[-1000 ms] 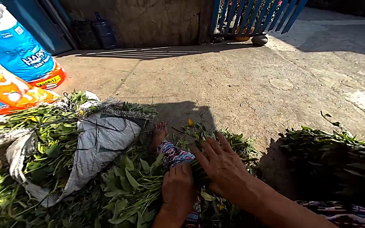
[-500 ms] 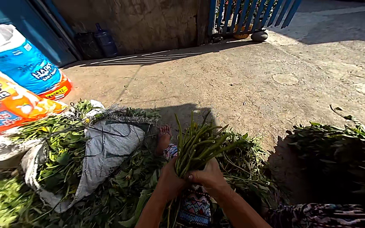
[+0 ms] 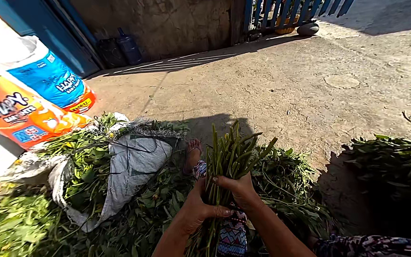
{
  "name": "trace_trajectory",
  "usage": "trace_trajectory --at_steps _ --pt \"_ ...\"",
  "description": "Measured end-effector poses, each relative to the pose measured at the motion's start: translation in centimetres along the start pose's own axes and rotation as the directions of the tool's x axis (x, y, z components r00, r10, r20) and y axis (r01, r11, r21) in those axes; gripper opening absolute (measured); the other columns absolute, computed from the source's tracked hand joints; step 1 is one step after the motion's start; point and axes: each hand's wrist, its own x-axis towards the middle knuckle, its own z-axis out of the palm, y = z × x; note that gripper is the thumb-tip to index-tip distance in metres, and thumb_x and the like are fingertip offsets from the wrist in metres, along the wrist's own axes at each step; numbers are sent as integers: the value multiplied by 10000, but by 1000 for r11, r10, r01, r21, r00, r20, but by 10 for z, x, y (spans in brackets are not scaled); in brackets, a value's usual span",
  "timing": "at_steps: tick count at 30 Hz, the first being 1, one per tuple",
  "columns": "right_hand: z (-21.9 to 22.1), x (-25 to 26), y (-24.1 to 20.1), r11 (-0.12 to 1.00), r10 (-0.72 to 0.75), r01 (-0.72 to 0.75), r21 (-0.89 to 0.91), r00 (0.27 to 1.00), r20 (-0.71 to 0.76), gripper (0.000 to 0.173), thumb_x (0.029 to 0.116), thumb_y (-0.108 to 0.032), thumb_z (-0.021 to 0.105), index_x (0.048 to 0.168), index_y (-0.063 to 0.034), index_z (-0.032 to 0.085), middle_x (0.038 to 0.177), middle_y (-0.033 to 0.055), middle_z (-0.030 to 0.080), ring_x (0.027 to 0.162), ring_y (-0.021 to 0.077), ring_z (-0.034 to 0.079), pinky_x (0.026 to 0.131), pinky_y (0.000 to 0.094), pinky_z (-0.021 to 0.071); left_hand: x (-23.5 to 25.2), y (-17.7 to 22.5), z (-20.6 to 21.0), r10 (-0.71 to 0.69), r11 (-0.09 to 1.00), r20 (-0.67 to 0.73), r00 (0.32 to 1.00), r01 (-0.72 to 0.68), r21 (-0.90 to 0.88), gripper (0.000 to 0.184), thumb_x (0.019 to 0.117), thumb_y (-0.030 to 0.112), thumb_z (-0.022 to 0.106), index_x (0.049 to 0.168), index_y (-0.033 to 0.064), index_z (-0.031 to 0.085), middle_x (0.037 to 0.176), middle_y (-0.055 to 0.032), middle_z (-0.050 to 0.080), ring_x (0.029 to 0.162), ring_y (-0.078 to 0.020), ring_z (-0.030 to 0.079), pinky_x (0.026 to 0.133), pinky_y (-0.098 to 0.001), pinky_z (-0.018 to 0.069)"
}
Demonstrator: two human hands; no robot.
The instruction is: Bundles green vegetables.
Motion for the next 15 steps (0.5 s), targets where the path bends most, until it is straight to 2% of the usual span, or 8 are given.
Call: trace_trajectory --at_steps 1,3,4,5,7,9,12,15 --pt "-1 -1 0 1000 2 -2 1 1000 14 573 645 -11 874 1170 -30 646 973 126 737 893 212 737 817 396 637 2 6 -3 -21 992 25 999 18 124 819 631 186 969 1313 3 554 1129 -111 732 1050 -218 723 946 -393 615" --pt "-4 -3 -2 1000 12 -12 8 998 59 556 658 -23 869 1165 -38 642 967 120 736 890 203 736 821 391 633 6 20 -9 -12 838 11 1000 4 546 795 545 507 978 1186 143 682 1073 36 745 1027 -92 707 944 -362 601" --pt "-7 -5 -3 1000 14 -15 17 996 83 545 664 -26 867 1161 -43 646 965 116 736 891 197 735 826 388 631 8 23 -11 31 719 4 1000 -24 694 899 487 682 919 1203 194 677 1117 59 707 1083 -91 655 981 -426 548" --pt "-9 -6 -4 999 15 -18 31 995 100 533 671 -26 864 1160 -48 652 967 110 736 895 191 733 833 384 627 9 23 -12 74 687 21 997 -67 724 996 469 724 897 1267 177 657 1190 31 663 1154 -124 592 1022 -454 481" --pt "-8 -7 -3 997 21 -28 71 995 95 538 667 -29 871 1162 -51 660 969 112 739 898 193 734 837 389 627 10 12 -6 165 842 30 986 -157 516 980 476 496 1001 1275 91 604 1145 10 707 1102 -98 668 994 -332 571" --pt "2 -6 -3 995 34 -41 86 996 77 583 659 -27 875 1187 -35 628 976 128 732 902 208 734 834 401 628 7 0 1 247 954 18 969 -247 168 844 533 165 1012 1241 -15 589 1080 -84 741 1022 -178 727 935 -355 622" --pt "40 -3 -22 998 3 -11 65 993 118 568 666 8 880 1181 -38 644 977 118 735 900 201 735 817 385 637 -4 18 -18 343 936 71 937 -347 53 696 596 62 956 1206 16 624 1069 -77 749 1007 -187 732 926 -378 621" --pt "90 9 -66 995 -96 102 -12 964 247 711 696 -73 920 1304 -103 552 1055 74 700 938 160 711 806 336 632 -21 74 -44 408 899 178 896 -428 92 585 668 74 924 1199 136 685 1083 -20 755 1015 -137 724 934 -344 607"
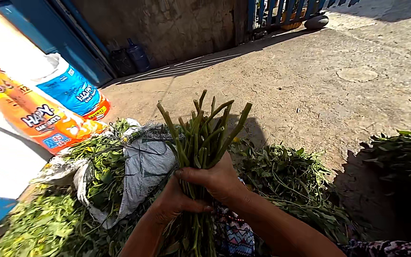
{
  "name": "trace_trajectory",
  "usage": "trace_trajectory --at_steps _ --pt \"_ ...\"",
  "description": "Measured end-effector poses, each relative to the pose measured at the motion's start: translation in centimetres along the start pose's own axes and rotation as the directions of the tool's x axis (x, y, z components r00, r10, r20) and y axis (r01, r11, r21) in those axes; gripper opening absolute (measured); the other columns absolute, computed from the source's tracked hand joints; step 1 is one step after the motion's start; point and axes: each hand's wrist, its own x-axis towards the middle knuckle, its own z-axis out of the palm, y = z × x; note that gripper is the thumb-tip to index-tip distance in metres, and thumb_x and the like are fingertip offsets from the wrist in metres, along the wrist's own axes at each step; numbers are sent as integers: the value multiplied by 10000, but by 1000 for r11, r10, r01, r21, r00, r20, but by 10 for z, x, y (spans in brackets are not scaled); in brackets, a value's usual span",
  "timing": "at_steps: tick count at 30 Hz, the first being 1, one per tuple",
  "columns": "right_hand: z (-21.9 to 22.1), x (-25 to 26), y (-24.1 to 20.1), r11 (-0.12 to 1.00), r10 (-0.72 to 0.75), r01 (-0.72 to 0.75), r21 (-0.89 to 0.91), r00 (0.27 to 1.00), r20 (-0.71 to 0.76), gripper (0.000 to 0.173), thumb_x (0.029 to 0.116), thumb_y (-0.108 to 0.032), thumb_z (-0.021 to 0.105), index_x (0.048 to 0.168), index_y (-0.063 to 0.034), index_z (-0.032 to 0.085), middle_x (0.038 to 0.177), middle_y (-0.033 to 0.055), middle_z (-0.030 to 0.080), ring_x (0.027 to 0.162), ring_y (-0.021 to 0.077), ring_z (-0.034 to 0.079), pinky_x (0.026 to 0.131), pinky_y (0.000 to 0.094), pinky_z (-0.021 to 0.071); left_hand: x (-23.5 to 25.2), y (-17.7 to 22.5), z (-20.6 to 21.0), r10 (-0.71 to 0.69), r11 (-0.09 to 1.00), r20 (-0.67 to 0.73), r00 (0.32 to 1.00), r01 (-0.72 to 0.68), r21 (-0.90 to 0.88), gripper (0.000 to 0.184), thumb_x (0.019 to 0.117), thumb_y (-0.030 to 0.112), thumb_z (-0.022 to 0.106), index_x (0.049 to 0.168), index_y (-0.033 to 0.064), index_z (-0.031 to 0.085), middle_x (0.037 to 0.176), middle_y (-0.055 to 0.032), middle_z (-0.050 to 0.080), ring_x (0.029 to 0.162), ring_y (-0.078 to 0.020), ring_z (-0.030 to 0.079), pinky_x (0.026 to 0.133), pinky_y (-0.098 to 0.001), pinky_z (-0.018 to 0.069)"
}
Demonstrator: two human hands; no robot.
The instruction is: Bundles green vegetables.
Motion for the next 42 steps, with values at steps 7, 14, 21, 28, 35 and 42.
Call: trace_trajectory --at_steps 7,14,21,28,35,42 --pt "69 52 -114 919 -280 292 -265 956 83 670 643 -264 944 1174 -79 580 844 41 694 749 119 703 623 338 619 26 108 -1 346 938 231 910 -337 -79 379 845 256 836 1201 244 706 1094 100 750 989 -9 706 853 -207 601" --pt "41 26 -109 773 10 83 -629 990 143 969 626 -454 966 1354 -79 448 934 51 660 841 172 681 678 393 588 22 23 52 469 844 57 882 -428 -323 235 960 217 684 1175 261 767 1105 154 758 1030 80 670 935 -127 516" --pt "-32 7 -78 767 448 -235 -598 862 236 1219 788 -471 880 1639 -225 42 954 154 657 599 210 675 498 396 593 10 -92 62 489 650 39 872 -334 -683 392 951 411 681 1199 110 721 1073 -37 752 1046 -157 702 960 -357 553" --pt "-152 -16 -60 605 698 -98 -790 543 467 402 970 -246 713 1300 -23 657 1167 111 700 1032 135 669 921 350 549 31 -61 59 516 389 97 851 -132 -912 582 741 236 891 1211 11 633 944 -140 728 857 -285 722 852 -467 585" --pt "-151 -55 -83 542 252 377 -751 780 573 106 907 -309 716 948 -230 773 980 -66 632 1023 103 575 953 417 443 28 -53 78 521 372 61 852 -162 -914 623 752 278 893 1238 7 612 929 -135 725 834 -283 724 836 -466 593" --pt "-148 -80 -74 351 268 470 -810 779 568 202 939 -306 561 943 -155 695 866 -4 621 881 162 608 808 424 448 35 -49 82 614 341 122 780 -123 -932 431 905 233 752 1234 -9 613 940 -158 735 864 -306 740 847 -478 597"
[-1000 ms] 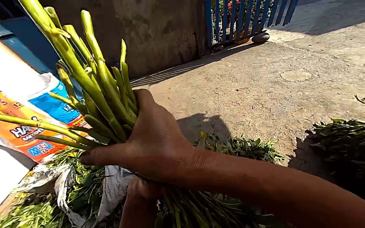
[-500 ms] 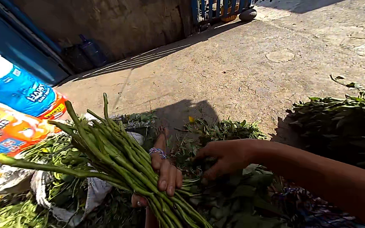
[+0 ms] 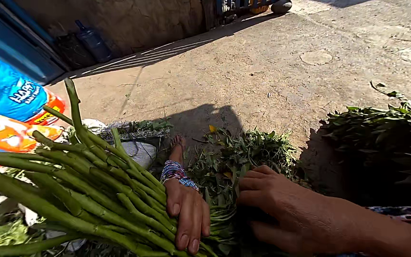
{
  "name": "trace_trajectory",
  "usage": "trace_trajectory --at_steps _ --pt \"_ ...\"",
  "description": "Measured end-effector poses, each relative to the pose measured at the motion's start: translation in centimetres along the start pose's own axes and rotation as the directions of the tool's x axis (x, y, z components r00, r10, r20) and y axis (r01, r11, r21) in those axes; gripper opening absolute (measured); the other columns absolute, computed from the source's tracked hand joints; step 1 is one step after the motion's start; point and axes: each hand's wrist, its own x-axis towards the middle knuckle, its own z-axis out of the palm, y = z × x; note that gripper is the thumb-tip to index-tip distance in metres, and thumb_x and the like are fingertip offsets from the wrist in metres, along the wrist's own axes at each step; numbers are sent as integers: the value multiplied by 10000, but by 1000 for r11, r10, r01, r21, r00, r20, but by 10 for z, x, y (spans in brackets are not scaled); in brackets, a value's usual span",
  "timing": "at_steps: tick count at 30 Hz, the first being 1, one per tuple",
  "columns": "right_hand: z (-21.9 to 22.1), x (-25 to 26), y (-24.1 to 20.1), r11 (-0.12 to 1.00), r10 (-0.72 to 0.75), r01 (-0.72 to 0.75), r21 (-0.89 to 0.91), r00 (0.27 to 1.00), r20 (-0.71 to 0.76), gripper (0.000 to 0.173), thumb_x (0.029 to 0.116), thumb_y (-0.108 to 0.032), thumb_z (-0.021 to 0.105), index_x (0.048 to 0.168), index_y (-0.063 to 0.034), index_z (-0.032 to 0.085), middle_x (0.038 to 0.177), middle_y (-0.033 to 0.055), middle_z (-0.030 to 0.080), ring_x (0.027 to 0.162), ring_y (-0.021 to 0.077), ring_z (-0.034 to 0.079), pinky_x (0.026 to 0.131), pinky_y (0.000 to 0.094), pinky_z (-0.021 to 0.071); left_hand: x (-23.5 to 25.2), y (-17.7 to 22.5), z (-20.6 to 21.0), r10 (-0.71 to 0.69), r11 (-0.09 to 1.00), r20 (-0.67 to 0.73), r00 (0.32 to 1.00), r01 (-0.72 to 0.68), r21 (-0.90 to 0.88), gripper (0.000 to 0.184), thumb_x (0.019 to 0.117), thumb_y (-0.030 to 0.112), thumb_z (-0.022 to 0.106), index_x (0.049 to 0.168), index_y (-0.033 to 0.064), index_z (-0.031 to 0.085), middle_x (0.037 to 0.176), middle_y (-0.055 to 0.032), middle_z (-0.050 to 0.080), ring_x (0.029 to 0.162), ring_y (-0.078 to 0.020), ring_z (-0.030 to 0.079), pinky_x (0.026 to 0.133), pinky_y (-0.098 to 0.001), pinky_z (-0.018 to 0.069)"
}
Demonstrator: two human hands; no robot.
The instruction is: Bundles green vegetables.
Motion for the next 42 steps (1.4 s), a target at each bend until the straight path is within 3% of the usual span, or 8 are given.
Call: trace_trajectory --at_steps 4,9,18,25,31,36,39,42 --pt "1 0 1 994 -9 8 112 1000 12 230 971 -240 556 1001 -148 765 890 0 671 879 140 635 828 429 473 1 0 2 -3 1000 41 999 3 -10 375 924 192 735 1222 -12 633 935 -170 739 862 -319 744 848 -487 600" --pt "6 3 0 979 22 -24 203 1000 12 129 947 -230 625 961 -151 726 912 -17 673 908 122 642 843 427 489 2 -3 4 10 999 51 999 -13 48 297 958 171 681 1182 -17 629 887 -164 729 816 -306 741 813 -468 608" --pt "3 4 -9 945 94 -136 298 984 151 133 869 -192 746 955 -98 709 798 7 697 716 98 662 619 313 542 -1 -7 5 34 996 -3 999 -34 79 271 967 199 670 1124 -19 633 844 -161 719 764 -295 733 778 -458 611" --pt "10 0 -4 932 77 -94 351 995 63 87 939 -157 677 950 -101 744 851 15 667 777 84 634 659 250 528 -3 -7 3 36 996 8 999 -37 79 248 983 194 642 1100 -25 635 838 -161 720 766 -290 735 795 -461 607" --pt "0 3 0 886 113 -155 437 986 119 127 962 -194 671 1011 -123 763 976 3 652 893 50 611 744 206 522 -4 -5 1 4 998 38 999 -6 61 218 1004 181 600 1064 -25 637 828 -169 717 764 -300 734 793 -475 604" --pt "-6 7 -3 860 101 -129 494 991 84 118 965 -176 642 992 -86 713 900 -26 672 869 35 612 755 202 502 -4 -12 -1 -3 999 35 999 2 47 224 1012 197 601 1050 -21 635 810 -160 718 747 -285 737 769 -445 610" --pt "-12 8 -7 879 80 -125 460 990 116 88 952 -147 643 1001 -85 683 867 -19 662 776 21 619 666 182 520 -6 -15 -4 -4 999 7 1000 4 40 242 1009 219 612 1044 -20 633 790 -157 714 732 -284 737 757 -447 613" --pt "-7 5 -9 961 61 -83 265 994 90 133 942 -175 602 987 -115 712 837 -11 639 728 53 595 612 219 490 -5 -16 -4 -3 1000 2 1000 3 11 210 1001 184 619 1023 -25 628 792 -161 713 746 -294 742 764 -454 613"
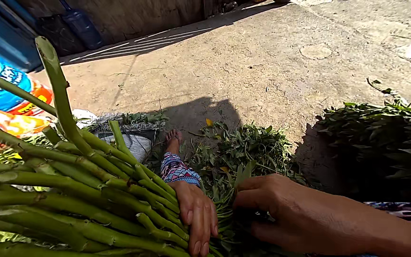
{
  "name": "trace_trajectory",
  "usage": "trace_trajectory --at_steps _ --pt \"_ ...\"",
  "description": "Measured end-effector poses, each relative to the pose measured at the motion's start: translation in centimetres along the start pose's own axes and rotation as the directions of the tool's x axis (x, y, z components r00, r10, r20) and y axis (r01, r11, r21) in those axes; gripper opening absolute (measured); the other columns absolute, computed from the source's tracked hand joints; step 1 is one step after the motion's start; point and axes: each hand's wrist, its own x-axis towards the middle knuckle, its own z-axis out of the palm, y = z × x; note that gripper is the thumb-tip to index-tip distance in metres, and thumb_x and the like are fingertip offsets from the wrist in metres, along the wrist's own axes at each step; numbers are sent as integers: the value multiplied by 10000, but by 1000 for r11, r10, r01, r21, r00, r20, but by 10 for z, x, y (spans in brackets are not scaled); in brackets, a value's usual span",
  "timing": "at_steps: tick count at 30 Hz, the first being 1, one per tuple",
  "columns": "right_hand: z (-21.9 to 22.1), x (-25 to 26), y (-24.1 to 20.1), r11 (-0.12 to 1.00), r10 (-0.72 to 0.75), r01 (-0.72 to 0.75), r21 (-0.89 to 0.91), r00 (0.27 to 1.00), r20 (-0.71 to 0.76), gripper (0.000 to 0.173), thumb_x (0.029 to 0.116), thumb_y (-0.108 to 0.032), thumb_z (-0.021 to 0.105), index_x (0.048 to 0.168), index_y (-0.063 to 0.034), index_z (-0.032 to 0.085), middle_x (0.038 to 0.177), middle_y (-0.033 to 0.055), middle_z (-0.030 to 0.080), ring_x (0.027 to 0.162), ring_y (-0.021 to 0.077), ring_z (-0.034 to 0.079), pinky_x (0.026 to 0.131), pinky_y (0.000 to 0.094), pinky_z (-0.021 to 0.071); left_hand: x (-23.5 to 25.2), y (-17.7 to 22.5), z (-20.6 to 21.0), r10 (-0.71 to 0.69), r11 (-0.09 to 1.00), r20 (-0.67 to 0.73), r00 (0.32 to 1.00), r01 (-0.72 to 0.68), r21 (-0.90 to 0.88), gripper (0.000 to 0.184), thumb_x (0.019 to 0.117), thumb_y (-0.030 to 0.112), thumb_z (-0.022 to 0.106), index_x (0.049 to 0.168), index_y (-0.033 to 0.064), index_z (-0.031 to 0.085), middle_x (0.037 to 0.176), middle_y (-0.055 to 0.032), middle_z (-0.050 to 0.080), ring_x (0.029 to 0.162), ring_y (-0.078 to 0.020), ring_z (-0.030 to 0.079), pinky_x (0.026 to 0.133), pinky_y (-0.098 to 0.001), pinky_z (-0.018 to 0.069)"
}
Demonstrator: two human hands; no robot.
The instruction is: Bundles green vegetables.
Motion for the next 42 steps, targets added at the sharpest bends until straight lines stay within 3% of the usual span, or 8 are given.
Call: trace_trajectory --at_steps 12,19,20,22,24,28,35,42 --pt "20 2 -1 984 -18 19 -179 1000 5 131 873 -235 668 833 -111 679 767 24 605 677 139 598 548 308 471 -3 -5 -2 19 1000 -12 1000 -19 18 284 984 236 659 1110 -17 631 843 -162 734 778 -286 749 795 -443 613" --pt "32 -3 20 959 281 -271 89 842 -461 191 959 -257 516 849 -203 663 756 -96 552 637 -10 519 521 164 418 -2 1 -3 45 999 -5 999 -45 6 279 996 218 631 1146 -17 615 857 -153 724 782 -285 741 785 -442 612" --pt "28 -6 26 933 251 -348 -91 812 -528 159 949 -265 538 900 -224 683 828 -95 572 705 4 547 558 179 461 -4 4 -4 51 999 -17 999 -51 18 313 981 232 655 1166 -17 615 875 -154 728 799 -288 742 805 -449 610" --pt "26 -12 27 782 131 -443 -439 805 -579 283 906 -249 599 1130 -168 751 1172 78 645 1078 260 616 823 436 534 -9 9 -6 55 996 -60 997 -50 73 414 930 301 724 1195 1 618 888 -134 730 814 -276 737 831 -455 604" --pt "30 -19 15 763 20 -392 -514 809 -588 335 962 -270 571 1241 -150 711 1315 135 622 1237 345 573 970 538 494 -10 11 -6 76 991 -94 993 -65 116 486 876 329 782 1199 8 614 881 -121 720 798 -267 727 818 -452 602" --pt "53 -32 -13 891 -108 -175 -420 815 -569 121 992 -267 621 1030 -197 711 963 18 695 946 187 638 814 361 504 -8 9 -9 79 991 -81 994 -70 115 466 885 300 775 1216 20 604 899 -123 726 804 -273 732 818 -458 605" --pt "79 -41 -45 945 141 -214 -249 949 -281 248 1015 -314 627 973 -96 736 885 111 683 850 303 640 720 440 497 -6 5 -6 109 987 -82 991 -98 127 509 859 324 794 1222 22 604 881 -113 720 797 -263 726 824 -459 601" --pt "100 -33 -40 923 303 -366 -120 883 -360 257 973 -323 670 1013 -81 745 938 139 651 913 326 629 723 454 512 -7 5 -12 108 985 -65 992 -98 144 584 788 287 868 1241 14 619 946 -127 737 853 -273 741 880 -487 599"
